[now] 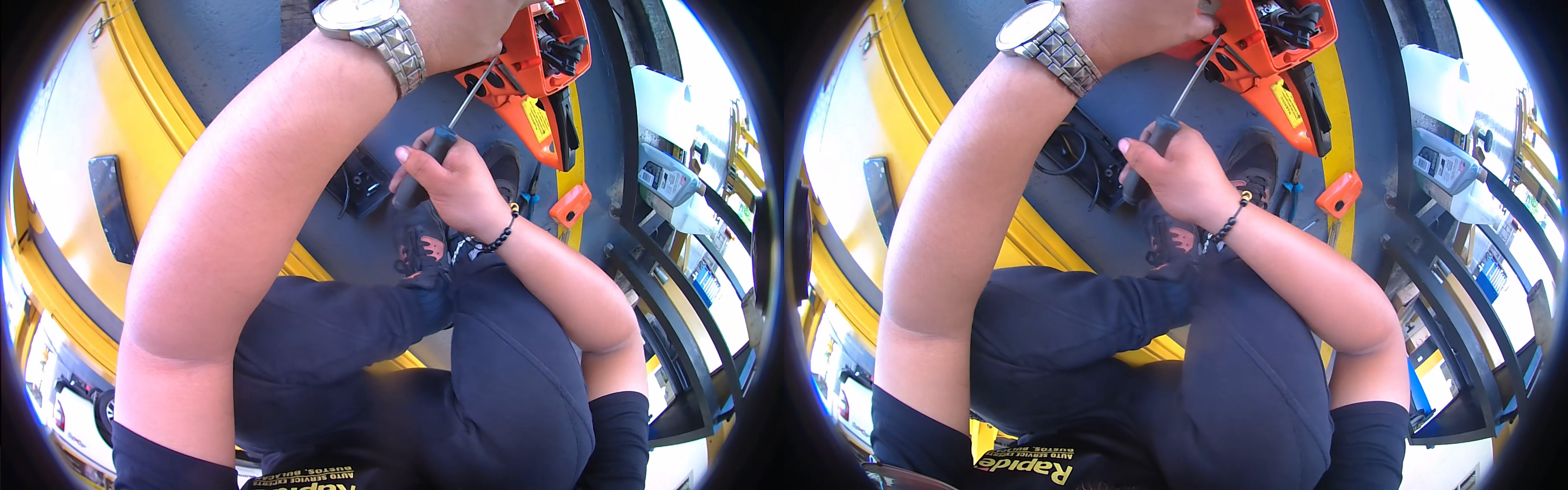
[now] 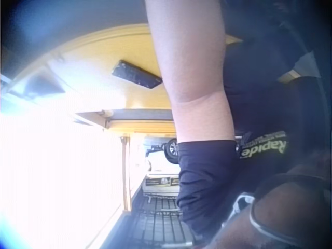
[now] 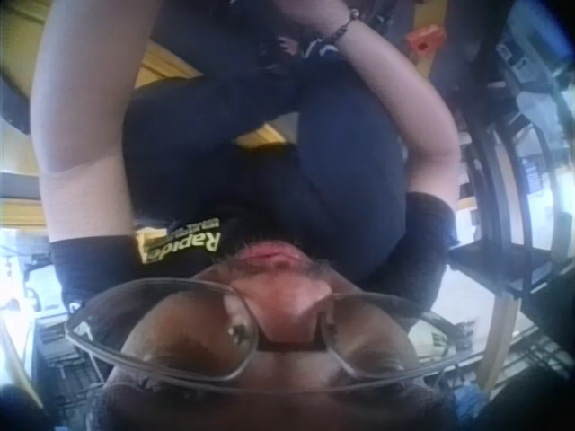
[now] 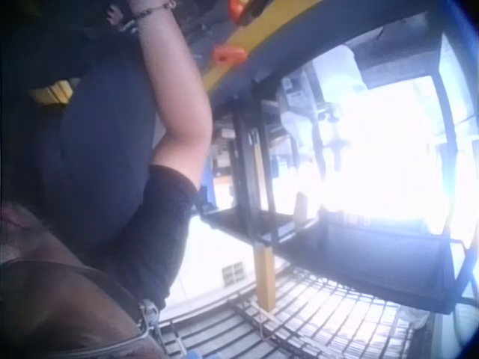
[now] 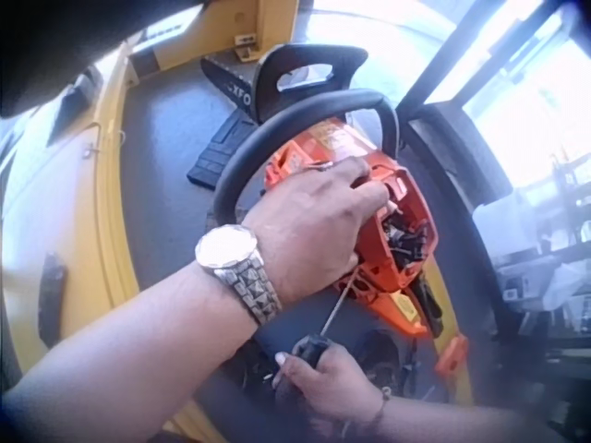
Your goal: The person assembles a chainsaw by hand, connecting a small black component to the engine, routing a cable, and fitting the orange top cover. The person uses a screwdriver to tighten screws on the cover and adjusts the handle and internal parts.
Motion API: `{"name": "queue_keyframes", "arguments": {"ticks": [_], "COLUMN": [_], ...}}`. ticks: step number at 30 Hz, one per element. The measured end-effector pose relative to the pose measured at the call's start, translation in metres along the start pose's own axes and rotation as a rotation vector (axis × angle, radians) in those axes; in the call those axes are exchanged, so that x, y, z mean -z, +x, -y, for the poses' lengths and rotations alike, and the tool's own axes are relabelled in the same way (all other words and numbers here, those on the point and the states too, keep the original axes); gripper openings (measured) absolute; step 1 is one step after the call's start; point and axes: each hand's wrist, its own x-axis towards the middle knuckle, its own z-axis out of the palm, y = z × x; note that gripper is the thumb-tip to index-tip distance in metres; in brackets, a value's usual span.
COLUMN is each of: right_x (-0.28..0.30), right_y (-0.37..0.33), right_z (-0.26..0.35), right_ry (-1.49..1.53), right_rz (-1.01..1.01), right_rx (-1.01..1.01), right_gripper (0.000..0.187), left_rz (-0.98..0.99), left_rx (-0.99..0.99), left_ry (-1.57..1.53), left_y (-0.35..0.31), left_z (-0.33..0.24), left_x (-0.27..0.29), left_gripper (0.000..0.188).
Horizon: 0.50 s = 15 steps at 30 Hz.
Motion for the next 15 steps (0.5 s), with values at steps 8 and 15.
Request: {"name": "queue_keyframes", "arguments": {"ticks": [8, 15], "right_x": [-0.024, -0.025], "right_y": [-0.001, -0.027], "right_z": [0.020, 0.049], "right_ry": [0.086, 0.407], "right_rz": [-0.019, 0.031], "right_rx": [-0.013, -0.154], "right_gripper": [0.030, 0.028], "left_rz": [0.004, -0.012], "left_rx": [0.001, 0.001], "left_ry": [0.038, 0.066], "left_y": [0.003, 0.000], "left_z": [0.000, 0.008], "left_x": [-0.006, -0.021], "left_gripper": [0.049, 0.044]}}
